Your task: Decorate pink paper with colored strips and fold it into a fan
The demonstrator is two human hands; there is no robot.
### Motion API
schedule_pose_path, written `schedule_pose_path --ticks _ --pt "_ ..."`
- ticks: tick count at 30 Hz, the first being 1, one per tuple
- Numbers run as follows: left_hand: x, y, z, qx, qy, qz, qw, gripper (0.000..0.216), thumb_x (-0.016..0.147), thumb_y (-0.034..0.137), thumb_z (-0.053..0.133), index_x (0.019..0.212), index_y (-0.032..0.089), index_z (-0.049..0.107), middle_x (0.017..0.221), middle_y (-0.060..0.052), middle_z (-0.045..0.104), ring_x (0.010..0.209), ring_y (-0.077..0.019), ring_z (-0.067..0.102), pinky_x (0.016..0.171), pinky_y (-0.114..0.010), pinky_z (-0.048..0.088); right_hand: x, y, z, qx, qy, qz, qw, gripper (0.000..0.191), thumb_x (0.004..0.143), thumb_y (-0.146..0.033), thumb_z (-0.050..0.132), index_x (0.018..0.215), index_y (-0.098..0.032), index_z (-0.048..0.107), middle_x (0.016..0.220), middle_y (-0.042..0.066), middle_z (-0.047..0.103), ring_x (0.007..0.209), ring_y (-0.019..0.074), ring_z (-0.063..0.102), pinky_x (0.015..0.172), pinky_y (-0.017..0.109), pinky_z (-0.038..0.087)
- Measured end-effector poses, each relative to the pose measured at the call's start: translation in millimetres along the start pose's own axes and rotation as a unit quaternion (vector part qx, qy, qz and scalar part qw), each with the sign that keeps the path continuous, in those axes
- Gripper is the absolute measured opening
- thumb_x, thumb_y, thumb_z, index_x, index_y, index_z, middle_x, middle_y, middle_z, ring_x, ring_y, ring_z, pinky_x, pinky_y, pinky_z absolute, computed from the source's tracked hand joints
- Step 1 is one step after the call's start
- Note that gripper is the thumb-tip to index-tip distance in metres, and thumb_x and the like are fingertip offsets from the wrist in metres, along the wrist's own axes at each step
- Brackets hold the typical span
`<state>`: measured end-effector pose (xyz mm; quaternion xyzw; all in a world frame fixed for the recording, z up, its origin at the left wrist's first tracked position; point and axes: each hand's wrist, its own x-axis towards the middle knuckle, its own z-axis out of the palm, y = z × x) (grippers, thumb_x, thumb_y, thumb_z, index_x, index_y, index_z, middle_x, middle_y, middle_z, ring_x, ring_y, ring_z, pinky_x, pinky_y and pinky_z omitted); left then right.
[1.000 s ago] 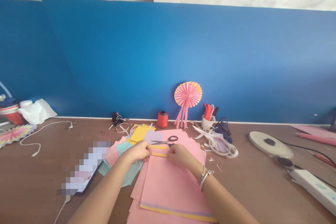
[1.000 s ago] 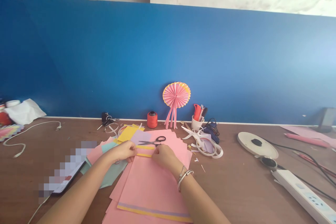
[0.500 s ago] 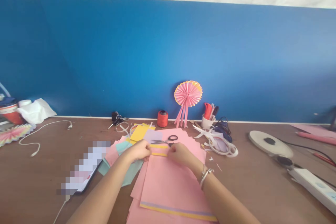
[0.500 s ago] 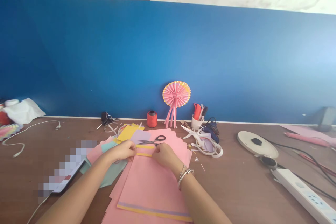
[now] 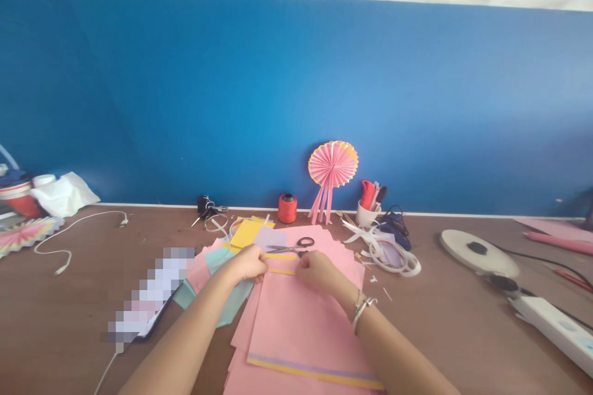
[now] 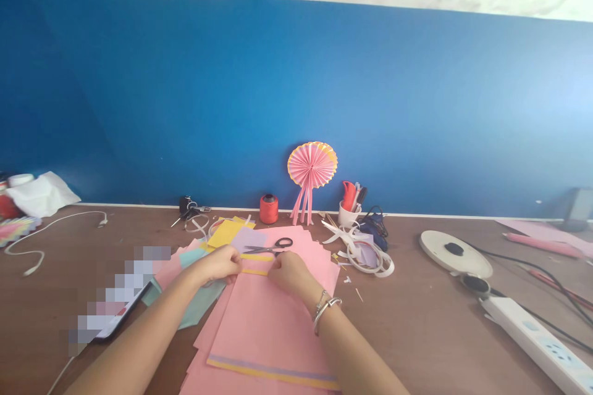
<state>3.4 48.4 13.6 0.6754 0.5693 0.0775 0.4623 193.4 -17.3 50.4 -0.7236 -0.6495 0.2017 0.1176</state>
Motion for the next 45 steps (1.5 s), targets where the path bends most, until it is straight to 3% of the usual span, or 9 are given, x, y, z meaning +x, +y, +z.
schedule_pose_path --ticks 12,28,35,45 --pt "-6 7 0 0.001 0.008 -0.002 1.0 0.008 0.059 0.008 0.051 0.061 0.016 0.051 0.049 0.001 0.058 0.054 -0.0152 0.063 0.052 -0.021 0.048 -7 -8 -11 -0.061 0.022 0.011 0.998 0.015 0.055 -0.012 0.05 0.052 -0.02 0.063 0.051 -0.002 0.046 0.045 0.0087 0.032 0.042 0.022 0.023" --pt "-9 12 -1 0.013 0.007 -0.013 1.0 0.012 0.055 0.006 0.05 0.06 0.017 0.051 0.045 0.003 0.055 0.054 -0.0151 0.062 0.05 -0.02 0.046 10 18 14 -0.017 0.007 0.0 1.0 0.012 0.057 -0.016 0.051 0.058 -0.019 0.063 0.053 -0.002 0.054 0.05 0.0095 0.042 0.048 0.02 0.026" --pt "-8 11 0 0.024 0.006 -0.009 1.0 0.013 0.054 0.005 0.048 0.057 0.017 0.05 0.044 0.003 0.053 0.055 -0.0158 0.062 0.05 -0.021 0.046 17 20 21 0.016 -0.041 -0.026 0.999 0.014 0.056 -0.01 0.049 0.057 -0.017 0.061 0.054 -0.003 0.053 0.05 0.008 0.042 0.046 0.018 0.026" --pt "-13 17 -2 0.054 0.01 -0.007 0.998 0.013 0.053 0.005 0.049 0.054 0.018 0.048 0.043 0.003 0.051 0.052 -0.0145 0.059 0.049 -0.021 0.044 13 15 14 -0.008 -0.021 -0.001 1.0 0.012 0.057 -0.011 0.052 0.057 -0.018 0.062 0.058 0.001 0.059 0.053 0.0105 0.045 0.046 0.02 0.025"
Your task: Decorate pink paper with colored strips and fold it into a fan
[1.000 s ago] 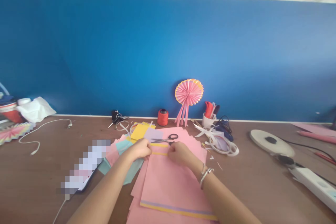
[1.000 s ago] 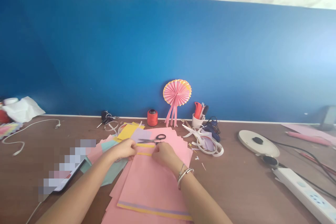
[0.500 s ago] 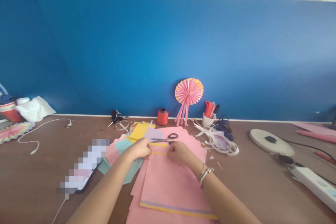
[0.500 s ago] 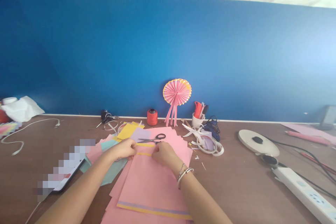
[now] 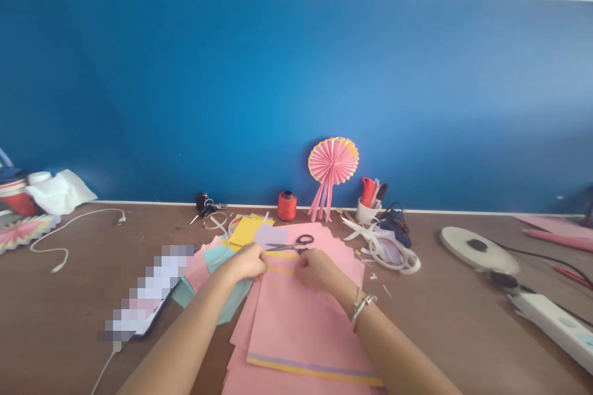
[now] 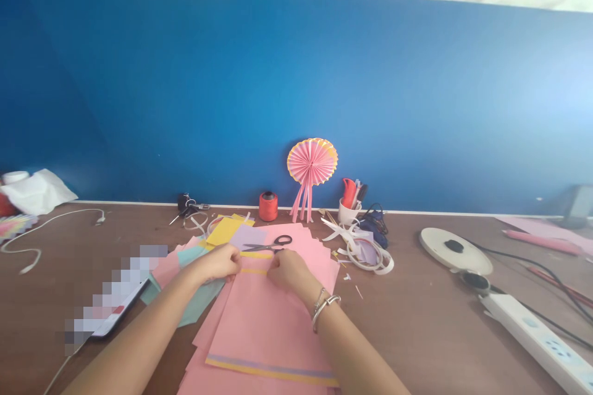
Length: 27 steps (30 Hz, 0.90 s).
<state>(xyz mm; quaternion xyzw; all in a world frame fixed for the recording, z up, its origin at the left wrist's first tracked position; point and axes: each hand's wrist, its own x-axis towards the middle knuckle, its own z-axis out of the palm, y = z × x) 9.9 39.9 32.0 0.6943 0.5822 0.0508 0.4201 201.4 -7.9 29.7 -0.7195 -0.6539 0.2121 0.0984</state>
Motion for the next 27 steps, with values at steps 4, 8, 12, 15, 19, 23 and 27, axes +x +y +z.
schedule_pose_path --ticks 4,8,12,15,19,23,27 --pt "1 0 1 0.013 0.0 0.005 1.0 0.013 0.053 0.005 0.048 0.051 0.018 0.048 0.042 0.003 0.05 0.052 -0.0151 0.059 0.049 -0.021 0.043 -4 -6 -5 -0.014 -0.011 0.009 1.0 0.013 0.058 -0.012 0.053 0.059 -0.018 0.064 0.058 0.0 0.06 0.053 0.0105 0.047 0.048 0.02 0.026" --pt "2 -1 1 0.03 0.005 0.008 1.0 0.013 0.052 0.005 0.049 0.05 0.018 0.048 0.043 0.002 0.051 0.053 -0.0162 0.059 0.049 -0.022 0.043 -12 -12 -13 -0.041 0.019 0.008 0.999 0.012 0.057 -0.013 0.056 0.057 -0.02 0.066 0.059 0.002 0.061 0.055 0.0126 0.049 0.048 0.021 0.026" --pt "3 -1 1 0.04 0.011 0.006 0.999 0.012 0.054 0.006 0.049 0.051 0.018 0.049 0.045 0.002 0.053 0.054 -0.0162 0.059 0.049 -0.022 0.042 -12 -8 -15 -0.057 0.033 0.017 0.998 0.012 0.058 -0.016 0.057 0.058 -0.023 0.067 0.059 0.002 0.061 0.057 0.0144 0.051 0.05 0.022 0.027" --pt "3 -1 1 0.05 0.012 0.005 0.999 0.011 0.053 0.007 0.05 0.051 0.018 0.05 0.047 0.001 0.054 0.053 -0.0152 0.057 0.049 -0.022 0.041 -6 -3 -7 -0.042 0.018 0.011 0.999 0.012 0.058 -0.016 0.058 0.06 -0.023 0.068 0.058 0.002 0.061 0.058 0.0138 0.052 0.051 0.022 0.029" --pt "1 0 1 0.062 0.015 0.006 0.998 0.012 0.052 0.006 0.049 0.051 0.017 0.052 0.046 0.001 0.054 0.05 -0.0138 0.055 0.047 -0.021 0.039 0 0 0 -0.03 0.0 -0.002 1.0 0.011 0.058 -0.015 0.058 0.061 -0.021 0.067 0.057 0.001 0.06 0.056 0.0129 0.052 0.051 0.021 0.03" --pt "-1 2 1 0.072 0.02 0.008 0.997 0.012 0.05 0.006 0.049 0.049 0.018 0.052 0.045 0.002 0.052 0.049 -0.0136 0.053 0.045 -0.021 0.037 -2 1 -2 -0.042 0.014 0.005 0.999 0.011 0.058 -0.016 0.058 0.059 -0.022 0.066 0.058 0.001 0.06 0.058 0.0139 0.052 0.051 0.022 0.03" --pt "-2 3 1 0.085 0.025 0.002 0.996 0.011 0.051 0.008 0.049 0.05 0.018 0.053 0.044 0.002 0.052 0.048 -0.0137 0.051 0.044 -0.022 0.035 -2 -1 -3 -0.028 0.0 -0.006 1.0 0.012 0.058 -0.014 0.056 0.06 -0.02 0.065 0.06 0.001 0.06 0.058 0.0128 0.052 0.051 0.021 0.029"
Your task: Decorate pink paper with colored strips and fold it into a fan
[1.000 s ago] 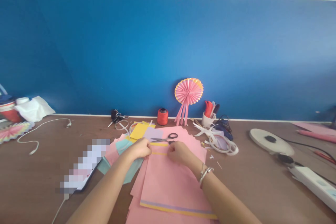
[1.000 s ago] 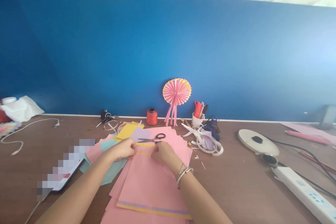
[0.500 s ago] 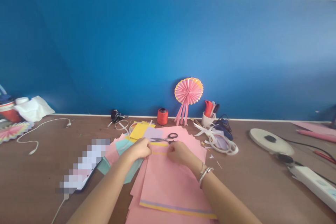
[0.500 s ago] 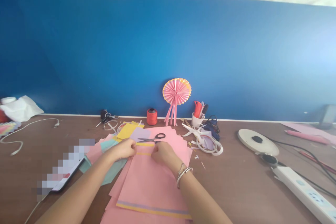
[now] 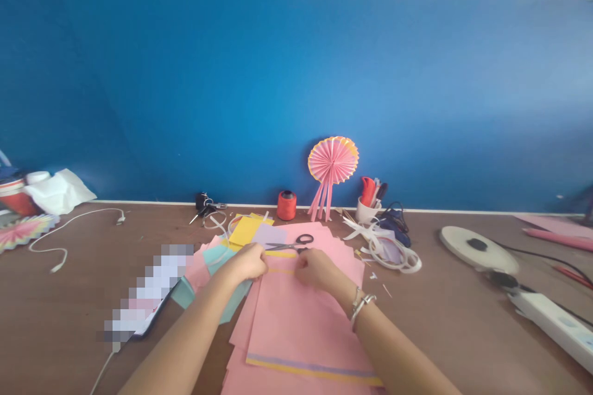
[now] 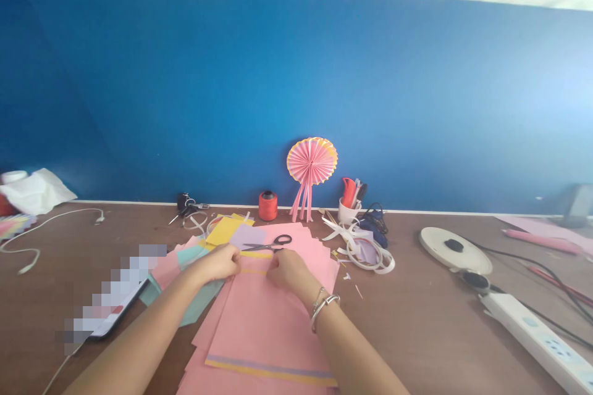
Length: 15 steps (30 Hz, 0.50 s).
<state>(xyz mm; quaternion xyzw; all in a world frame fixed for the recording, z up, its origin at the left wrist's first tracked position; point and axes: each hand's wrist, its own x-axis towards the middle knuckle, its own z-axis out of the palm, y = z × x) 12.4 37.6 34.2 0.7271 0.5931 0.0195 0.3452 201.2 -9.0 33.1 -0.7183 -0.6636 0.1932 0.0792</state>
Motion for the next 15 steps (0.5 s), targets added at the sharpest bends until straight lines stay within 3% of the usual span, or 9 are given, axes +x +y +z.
schedule_pose_path --ticks 8,15 --pt "2 0 2 0.021 0.025 -0.012 0.999 0.01 0.05 0.009 0.053 0.052 0.018 0.052 0.053 -0.001 0.055 0.054 -0.0161 0.054 0.047 -0.023 0.036 0 -10 0 0.016 -0.027 -0.012 0.999 0.016 0.056 -0.007 0.05 0.058 -0.017 0.063 0.058 0.0 0.058 0.055 0.0105 0.049 0.05 0.02 0.028" --pt "7 -4 4 -0.014 0.017 -0.022 1.0 0.014 0.051 0.007 0.054 0.057 0.019 0.05 0.053 0.0 0.057 0.055 -0.0166 0.058 0.046 -0.022 0.04 -2 -5 -10 -0.007 0.007 0.018 1.0 0.007 0.056 -0.017 0.058 0.063 -0.017 0.059 0.067 0.004 0.062 0.06 0.0139 0.053 0.049 0.021 0.03"
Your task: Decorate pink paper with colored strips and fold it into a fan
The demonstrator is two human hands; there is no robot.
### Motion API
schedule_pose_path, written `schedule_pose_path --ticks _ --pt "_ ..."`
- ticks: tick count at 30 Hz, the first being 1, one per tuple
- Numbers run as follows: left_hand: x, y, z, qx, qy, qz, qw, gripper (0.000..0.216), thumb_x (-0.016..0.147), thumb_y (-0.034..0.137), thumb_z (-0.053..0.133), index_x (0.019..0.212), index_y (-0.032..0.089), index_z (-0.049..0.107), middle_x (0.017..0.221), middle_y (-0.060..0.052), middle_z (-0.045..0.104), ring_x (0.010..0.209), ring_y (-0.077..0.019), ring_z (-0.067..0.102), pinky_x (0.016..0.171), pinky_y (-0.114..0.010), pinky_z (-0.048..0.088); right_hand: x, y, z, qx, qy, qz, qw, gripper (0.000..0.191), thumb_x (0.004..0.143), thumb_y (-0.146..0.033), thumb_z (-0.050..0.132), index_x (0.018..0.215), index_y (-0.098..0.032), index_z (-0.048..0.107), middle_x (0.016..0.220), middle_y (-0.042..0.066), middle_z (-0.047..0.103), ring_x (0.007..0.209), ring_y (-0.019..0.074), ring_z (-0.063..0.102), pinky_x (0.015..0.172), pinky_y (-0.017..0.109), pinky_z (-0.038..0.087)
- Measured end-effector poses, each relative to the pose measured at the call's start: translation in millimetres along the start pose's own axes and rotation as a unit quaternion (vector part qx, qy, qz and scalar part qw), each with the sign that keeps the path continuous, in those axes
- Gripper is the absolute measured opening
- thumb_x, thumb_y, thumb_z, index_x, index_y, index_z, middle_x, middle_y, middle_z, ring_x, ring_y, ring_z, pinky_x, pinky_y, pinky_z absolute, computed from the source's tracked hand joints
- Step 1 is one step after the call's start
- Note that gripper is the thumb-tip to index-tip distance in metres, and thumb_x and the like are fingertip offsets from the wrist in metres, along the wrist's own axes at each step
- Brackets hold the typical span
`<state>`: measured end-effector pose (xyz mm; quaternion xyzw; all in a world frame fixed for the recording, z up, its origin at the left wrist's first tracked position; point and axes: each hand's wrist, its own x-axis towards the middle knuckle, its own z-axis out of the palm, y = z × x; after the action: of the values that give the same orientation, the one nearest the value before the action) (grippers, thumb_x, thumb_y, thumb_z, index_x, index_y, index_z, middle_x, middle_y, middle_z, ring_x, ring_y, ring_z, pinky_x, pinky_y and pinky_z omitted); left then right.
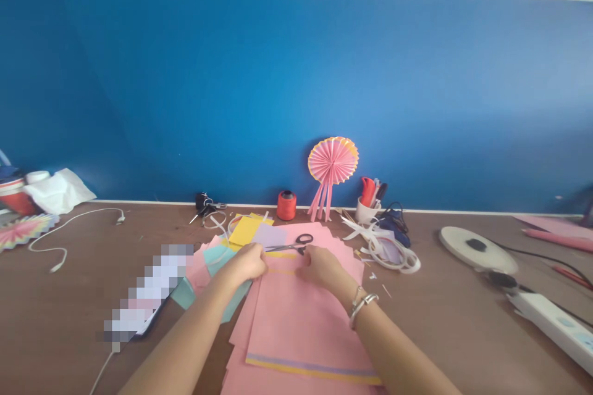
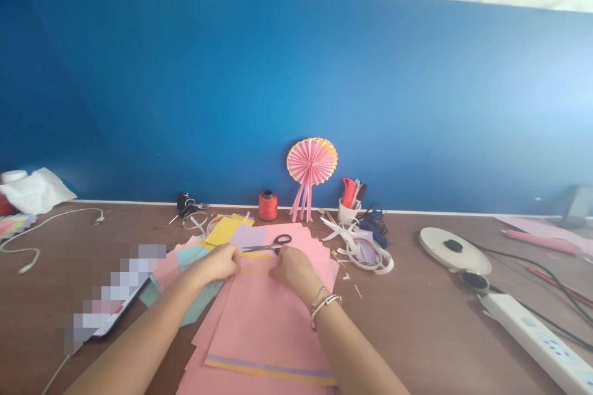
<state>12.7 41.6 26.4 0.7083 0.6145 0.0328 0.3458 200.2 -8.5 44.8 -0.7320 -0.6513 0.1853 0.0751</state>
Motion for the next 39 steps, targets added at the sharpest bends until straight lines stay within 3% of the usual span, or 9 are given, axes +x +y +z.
schedule_pose_path --ticks 9,15,21,26,29,31,34,36,39 --pt "-1 -2 0 -0.083 -0.031 -0.011 0.996 0.017 0.059 0.002 0.049 0.067 0.017 0.05 0.052 0.002 0.059 0.052 -0.0133 0.061 0.049 -0.02 0.047 16 26 13 0.105 -0.049 -0.019 0.993 0.01 0.057 -0.01 0.049 0.06 -0.016 0.055 0.056 -0.002 0.056 0.049 0.0087 0.049 0.044 0.017 0.031" --pt "-8 1 -11 -0.062 0.028 -0.007 0.998 0.023 0.063 0.004 0.048 0.079 0.018 0.056 0.044 0.005 0.052 0.037 -0.0109 0.051 0.041 -0.019 0.038 15 24 3 0.104 -0.038 -0.044 0.993 0.011 0.062 -0.01 0.047 0.056 -0.016 0.054 0.055 -0.002 0.054 0.05 0.0082 0.044 0.047 0.018 0.028" --pt "-8 -3 -14 -0.034 0.058 -0.002 0.998 0.023 0.061 0.005 0.049 0.075 0.019 0.06 0.036 0.007 0.046 0.027 -0.0115 0.041 0.035 -0.021 0.031 11 19 -5 0.05 0.087 -0.042 0.994 0.017 0.07 -0.013 0.047 0.057 -0.017 0.057 0.058 0.001 0.056 0.054 0.01 0.042 0.048 0.022 0.024" --pt "-6 -8 -13 -0.013 0.088 0.022 0.996 0.02 0.062 0.007 0.051 0.072 0.019 0.065 0.039 0.003 0.052 0.032 -0.0154 0.048 0.041 -0.025 0.036 17 21 6 -0.013 0.142 -0.167 0.975 0.024 0.076 -0.01 0.043 0.077 -0.019 0.066 0.08 0.005 0.063 0.076 0.0157 0.052 0.065 0.023 0.034" --pt "-6 -3 -11 0.001 0.147 0.07 0.987 0.022 0.065 0.006 0.05 0.073 0.017 0.067 0.061 -0.004 0.065 0.057 -0.0195 0.061 0.058 -0.028 0.043 22 25 15 -0.064 0.159 -0.202 0.964 0.034 0.078 -0.007 0.042 0.102 -0.019 0.063 0.102 0.008 0.063 0.097 0.0193 0.05 0.08 0.026 0.033" --pt "-7 4 -7 0.006 0.177 0.115 0.977 0.024 0.069 0.006 0.049 0.079 0.018 0.067 0.08 -0.007 0.068 0.077 -0.0204 0.062 0.069 -0.028 0.043 24 28 18 -0.076 0.137 -0.201 0.967 0.039 0.078 -0.005 0.041 0.11 -0.019 0.06 0.105 0.008 0.063 0.097 0.0187 0.051 0.081 0.027 0.033" --pt "-8 15 5 0.03 0.174 0.227 0.958 0.026 0.074 0.008 0.048 0.084 0.021 0.069 0.091 -0.005 0.067 0.094 -0.0189 0.057 0.082 -0.028 0.04 23 29 15 -0.099 0.123 -0.179 0.971 0.035 0.08 -0.007 0.042 0.107 -0.019 0.061 0.098 0.008 0.065 0.093 0.0203 0.051 0.076 0.028 0.032" --pt "-9 19 16 0.088 0.158 0.334 0.925 0.027 0.077 0.009 0.048 0.087 0.023 0.07 0.095 -0.005 0.066 0.098 -0.0199 0.055 0.086 -0.031 0.039 20 27 10 -0.122 0.128 -0.161 0.971 0.028 0.08 -0.012 0.046 0.1 -0.019 0.064 0.092 0.01 0.065 0.094 0.0228 0.051 0.074 0.029 0.031" --pt "-10 20 29 0.151 0.149 0.393 0.895 0.025 0.082 0.016 0.048 0.093 0.024 0.068 0.098 -0.005 0.065 0.1 -0.0214 0.054 0.088 -0.034 0.038 17 25 5 -0.141 0.121 -0.146 0.972 0.021 0.08 -0.014 0.048 0.091 -0.019 0.065 0.09 0.01 0.065 0.091 0.0227 0.052 0.071 0.029 0.031"
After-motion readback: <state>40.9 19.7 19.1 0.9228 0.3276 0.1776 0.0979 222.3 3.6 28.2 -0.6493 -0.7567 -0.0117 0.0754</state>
